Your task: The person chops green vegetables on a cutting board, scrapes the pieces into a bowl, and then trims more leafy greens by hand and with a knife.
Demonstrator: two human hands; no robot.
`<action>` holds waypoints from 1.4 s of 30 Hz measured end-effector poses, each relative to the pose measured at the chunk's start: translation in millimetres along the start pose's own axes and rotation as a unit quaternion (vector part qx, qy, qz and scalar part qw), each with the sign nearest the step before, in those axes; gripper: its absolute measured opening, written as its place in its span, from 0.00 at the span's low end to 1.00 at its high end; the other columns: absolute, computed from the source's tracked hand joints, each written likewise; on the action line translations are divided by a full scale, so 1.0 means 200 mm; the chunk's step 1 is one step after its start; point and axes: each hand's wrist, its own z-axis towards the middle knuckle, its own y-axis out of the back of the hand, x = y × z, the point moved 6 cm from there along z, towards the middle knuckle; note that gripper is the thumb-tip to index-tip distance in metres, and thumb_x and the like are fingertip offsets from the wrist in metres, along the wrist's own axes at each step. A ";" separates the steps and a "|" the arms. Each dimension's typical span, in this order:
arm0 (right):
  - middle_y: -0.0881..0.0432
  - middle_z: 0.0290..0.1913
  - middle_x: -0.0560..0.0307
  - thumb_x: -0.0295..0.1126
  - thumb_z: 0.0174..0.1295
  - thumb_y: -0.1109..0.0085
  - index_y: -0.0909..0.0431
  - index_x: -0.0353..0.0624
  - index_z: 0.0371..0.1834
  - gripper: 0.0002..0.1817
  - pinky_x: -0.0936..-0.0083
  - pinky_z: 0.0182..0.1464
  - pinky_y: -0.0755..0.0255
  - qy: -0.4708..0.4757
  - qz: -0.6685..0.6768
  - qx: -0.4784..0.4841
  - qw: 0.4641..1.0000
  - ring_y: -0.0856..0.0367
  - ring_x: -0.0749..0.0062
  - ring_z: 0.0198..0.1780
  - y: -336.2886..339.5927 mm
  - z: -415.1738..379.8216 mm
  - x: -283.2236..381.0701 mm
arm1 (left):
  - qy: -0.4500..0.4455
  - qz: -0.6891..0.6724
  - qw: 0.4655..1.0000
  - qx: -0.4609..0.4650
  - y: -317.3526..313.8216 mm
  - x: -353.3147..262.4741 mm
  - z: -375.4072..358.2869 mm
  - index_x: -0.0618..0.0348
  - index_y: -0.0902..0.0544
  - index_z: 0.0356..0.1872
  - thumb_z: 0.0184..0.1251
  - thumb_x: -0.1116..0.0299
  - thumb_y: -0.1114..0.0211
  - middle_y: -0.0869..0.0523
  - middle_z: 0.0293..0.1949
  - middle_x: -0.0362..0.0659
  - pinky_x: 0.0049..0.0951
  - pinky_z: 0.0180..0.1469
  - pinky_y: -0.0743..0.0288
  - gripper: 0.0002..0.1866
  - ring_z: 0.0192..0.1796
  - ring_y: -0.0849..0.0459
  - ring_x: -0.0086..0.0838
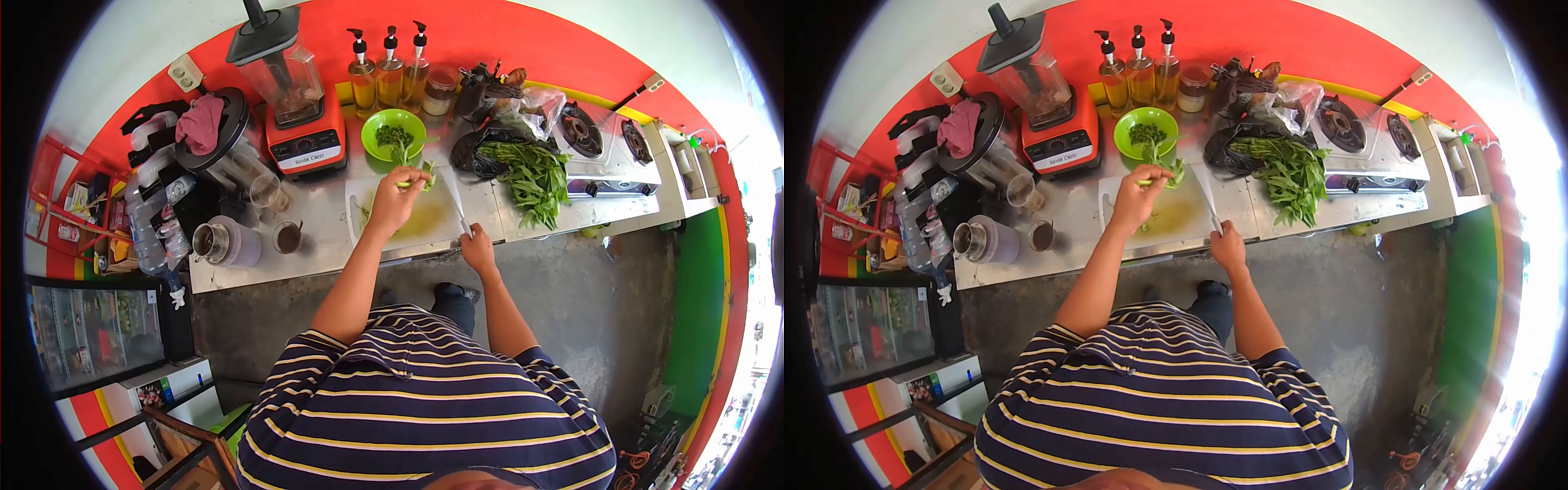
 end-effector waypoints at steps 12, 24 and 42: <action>0.25 0.24 0.64 0.35 0.71 0.38 0.18 0.36 0.39 0.11 0.79 0.22 0.38 -0.132 0.456 0.132 0.870 0.32 0.81 0.20 -0.19 -0.05 0.26 | 0.161 0.106 0.981 -0.010 0.09 0.29 -0.26 0.63 0.14 0.53 0.70 0.74 0.37 0.16 0.37 0.41 0.27 0.45 0.21 0.14 0.42 0.16 0.27; 0.24 0.27 0.64 0.32 0.73 0.41 0.19 0.39 0.41 0.08 0.79 0.23 0.36 -0.138 0.562 0.144 0.803 0.31 0.82 0.23 -0.26 -0.04 0.54 | 0.198 -0.017 0.980 -0.007 0.07 0.23 -0.39 0.68 0.17 0.53 0.70 0.77 0.36 0.13 0.40 0.44 0.26 0.49 0.19 0.13 0.44 0.13 0.27; 0.34 0.22 0.71 0.41 0.83 0.55 0.17 0.35 0.59 0.22 0.84 0.28 0.45 0.175 0.333 0.057 0.925 0.40 0.87 0.25 0.22 -0.23 0.77 | 0.162 -0.249 0.952 -0.069 0.15 -0.06 -0.26 0.68 0.15 0.53 0.74 0.71 0.32 0.10 0.42 0.44 0.25 0.49 0.18 0.13 0.42 0.11 0.25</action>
